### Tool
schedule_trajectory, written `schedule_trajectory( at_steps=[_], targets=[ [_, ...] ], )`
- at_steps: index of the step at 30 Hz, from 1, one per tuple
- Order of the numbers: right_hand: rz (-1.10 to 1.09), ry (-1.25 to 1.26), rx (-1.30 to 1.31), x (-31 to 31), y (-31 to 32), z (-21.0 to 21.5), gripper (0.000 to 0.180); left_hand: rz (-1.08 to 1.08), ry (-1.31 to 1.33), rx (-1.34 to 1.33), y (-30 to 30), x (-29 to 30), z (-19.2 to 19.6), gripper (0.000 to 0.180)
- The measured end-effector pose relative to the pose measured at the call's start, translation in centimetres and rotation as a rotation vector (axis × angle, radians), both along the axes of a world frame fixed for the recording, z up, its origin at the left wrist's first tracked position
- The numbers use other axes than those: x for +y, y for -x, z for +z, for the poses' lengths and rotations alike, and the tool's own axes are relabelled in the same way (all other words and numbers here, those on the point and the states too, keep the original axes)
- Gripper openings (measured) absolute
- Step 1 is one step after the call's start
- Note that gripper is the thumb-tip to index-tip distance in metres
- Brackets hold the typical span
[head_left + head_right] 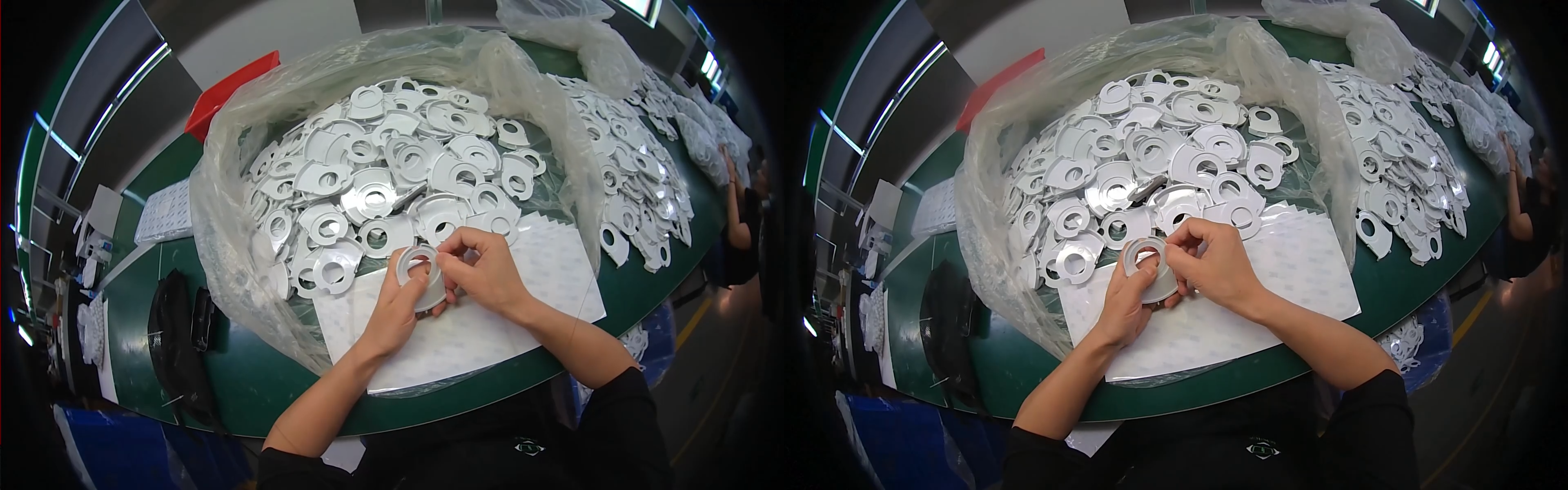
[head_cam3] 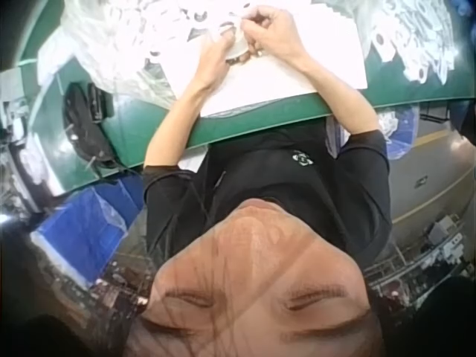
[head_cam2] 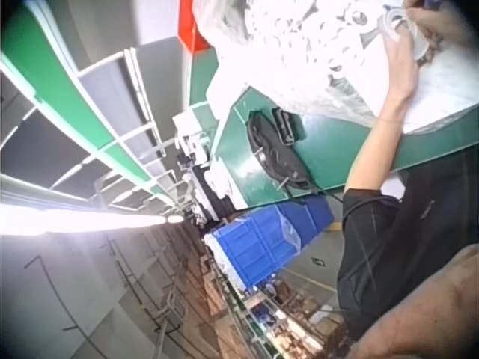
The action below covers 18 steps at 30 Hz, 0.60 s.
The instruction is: Peeling adhesive backing off circular white lighting fixture parts and organizing them.
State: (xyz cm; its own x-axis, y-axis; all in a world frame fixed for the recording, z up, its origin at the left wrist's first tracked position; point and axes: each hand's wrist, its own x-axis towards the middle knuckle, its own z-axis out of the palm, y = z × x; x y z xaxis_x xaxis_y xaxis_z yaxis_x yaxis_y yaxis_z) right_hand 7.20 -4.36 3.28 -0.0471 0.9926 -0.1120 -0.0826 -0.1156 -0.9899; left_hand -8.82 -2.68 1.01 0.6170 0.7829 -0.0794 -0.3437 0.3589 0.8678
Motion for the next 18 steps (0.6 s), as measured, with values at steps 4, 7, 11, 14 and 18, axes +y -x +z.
schedule_trajectory(
  at_steps=[4,7,11,14,18],
  targets=[
    [0.004,0.012,-0.005,0.01,-0.04,0.00,0.012,0.007,0.044,-0.009,-0.09,0.10,0.28,0.023],
    [0.010,0.000,-0.005,0.09,-0.02,0.15,0.012,0.019,0.096,-0.028,-0.03,0.20,0.23,0.024],
    [0.022,0.000,-0.014,0.12,-0.07,0.14,0.012,0.029,0.106,-0.033,-0.05,0.08,0.30,0.025],
    [0.007,0.023,-0.022,0.01,-0.10,0.12,0.012,0.000,0.066,0.020,-0.12,0.02,0.69,0.026],
    [-0.041,-0.024,-0.123,0.03,-0.16,0.22,0.017,-0.071,0.019,0.041,0.14,0.18,0.25,0.028]
  ],
)
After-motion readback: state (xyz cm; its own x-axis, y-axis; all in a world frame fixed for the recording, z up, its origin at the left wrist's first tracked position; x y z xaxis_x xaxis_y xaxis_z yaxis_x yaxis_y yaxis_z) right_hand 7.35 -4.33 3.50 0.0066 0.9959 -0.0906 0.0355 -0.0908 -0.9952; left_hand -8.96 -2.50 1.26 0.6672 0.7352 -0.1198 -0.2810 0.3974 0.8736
